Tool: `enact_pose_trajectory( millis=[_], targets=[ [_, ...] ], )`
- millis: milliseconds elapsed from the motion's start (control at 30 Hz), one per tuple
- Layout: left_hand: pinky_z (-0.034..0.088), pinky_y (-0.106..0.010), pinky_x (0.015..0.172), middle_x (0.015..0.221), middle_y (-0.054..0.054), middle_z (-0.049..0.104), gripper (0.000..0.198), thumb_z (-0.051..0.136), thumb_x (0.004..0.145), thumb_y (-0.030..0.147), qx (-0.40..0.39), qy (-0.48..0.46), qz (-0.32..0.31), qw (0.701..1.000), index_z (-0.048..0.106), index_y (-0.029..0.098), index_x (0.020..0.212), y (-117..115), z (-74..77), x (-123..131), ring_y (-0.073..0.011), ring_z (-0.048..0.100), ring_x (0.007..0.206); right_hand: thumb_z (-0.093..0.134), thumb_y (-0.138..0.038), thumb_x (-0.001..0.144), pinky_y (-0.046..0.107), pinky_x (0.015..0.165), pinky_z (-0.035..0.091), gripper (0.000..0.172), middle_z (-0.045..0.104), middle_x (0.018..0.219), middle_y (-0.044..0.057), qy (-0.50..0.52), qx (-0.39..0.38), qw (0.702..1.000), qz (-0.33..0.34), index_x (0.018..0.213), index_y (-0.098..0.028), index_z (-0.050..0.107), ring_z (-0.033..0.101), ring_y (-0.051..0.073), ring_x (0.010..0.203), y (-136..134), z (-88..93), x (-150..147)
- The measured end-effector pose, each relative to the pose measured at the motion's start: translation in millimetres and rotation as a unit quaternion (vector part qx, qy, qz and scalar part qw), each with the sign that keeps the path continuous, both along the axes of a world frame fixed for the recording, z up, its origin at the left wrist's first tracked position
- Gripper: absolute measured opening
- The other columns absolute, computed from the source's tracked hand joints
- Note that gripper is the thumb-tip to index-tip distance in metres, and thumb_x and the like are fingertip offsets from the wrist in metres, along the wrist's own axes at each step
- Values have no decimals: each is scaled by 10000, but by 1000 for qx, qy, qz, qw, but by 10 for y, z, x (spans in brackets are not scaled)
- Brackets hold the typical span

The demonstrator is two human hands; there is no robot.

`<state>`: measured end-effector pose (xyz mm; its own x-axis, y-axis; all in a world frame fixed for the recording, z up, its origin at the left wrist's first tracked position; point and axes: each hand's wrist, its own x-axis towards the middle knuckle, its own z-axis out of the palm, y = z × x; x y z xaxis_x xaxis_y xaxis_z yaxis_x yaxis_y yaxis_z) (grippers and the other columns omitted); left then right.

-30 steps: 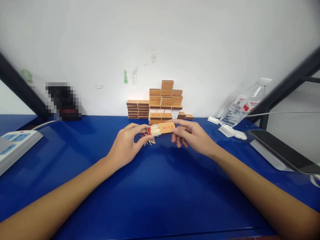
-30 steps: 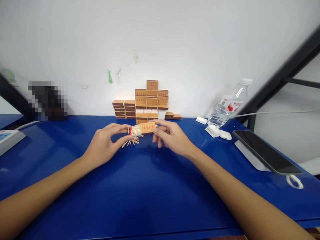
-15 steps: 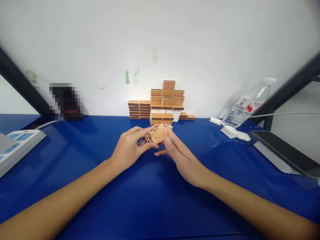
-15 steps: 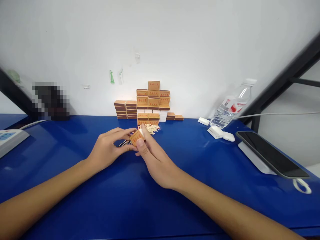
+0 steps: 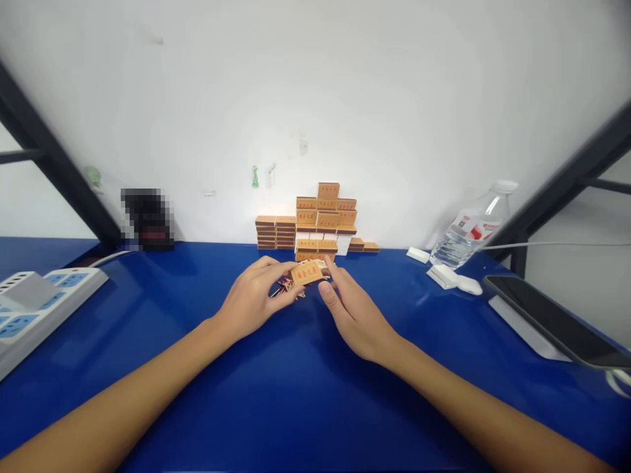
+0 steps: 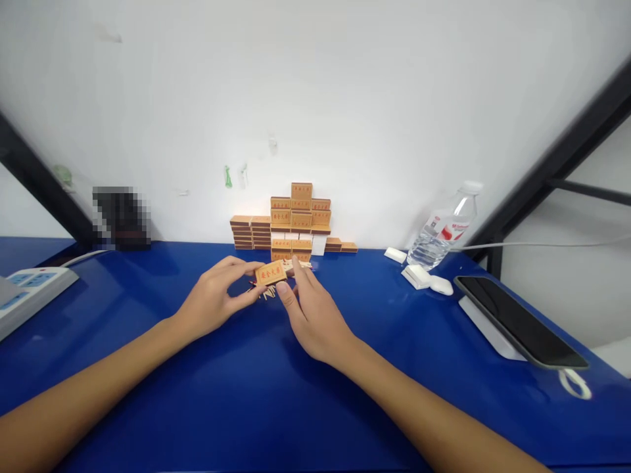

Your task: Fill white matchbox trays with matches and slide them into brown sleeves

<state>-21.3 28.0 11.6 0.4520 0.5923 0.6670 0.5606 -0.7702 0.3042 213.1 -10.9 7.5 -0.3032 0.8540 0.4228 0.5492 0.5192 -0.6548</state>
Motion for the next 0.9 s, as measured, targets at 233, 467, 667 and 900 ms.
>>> enact_pose_trajectory(
  millis=[233,467,667,900],
  targets=[
    [532,-413,882,1081,-78,750,284,688,977,382,20,47,161,986,650,211,1200,648,524,-364,-258,671,1024,337,-512,1100,513,1069,493,505,619,1368,167,-60,28,994,-82,1424,-197,562,656,307,1156,248,-3,182],
    [479,-389,821,887,-60,748,159,725,935,317,16,105,124,987,696,209,1048,1240,750,-264,-257,616,920,341,-471,1108,439,985,530,438,642,1279,142,-89,25,992,-86,1306,-205,628,684,284,1097,261,-23,189],
    [473,-448,910,974,-79,773,175,738,905,273,34,84,126,988,744,214,1070,1382,685,-179,-272,614,955,361,-446,1108,415,934,536,411,642,1243,135,-99,16,991,-92,1162,-177,668,692,264,1026,281,6,224],
    [452,-504,949,939,-80,783,164,784,870,287,41,45,153,986,762,230,1022,1467,646,-19,-301,612,989,369,-450,1101,386,925,500,418,672,1140,114,-90,29,992,-85,1002,-199,687,668,244,978,295,10,254]
  ],
)
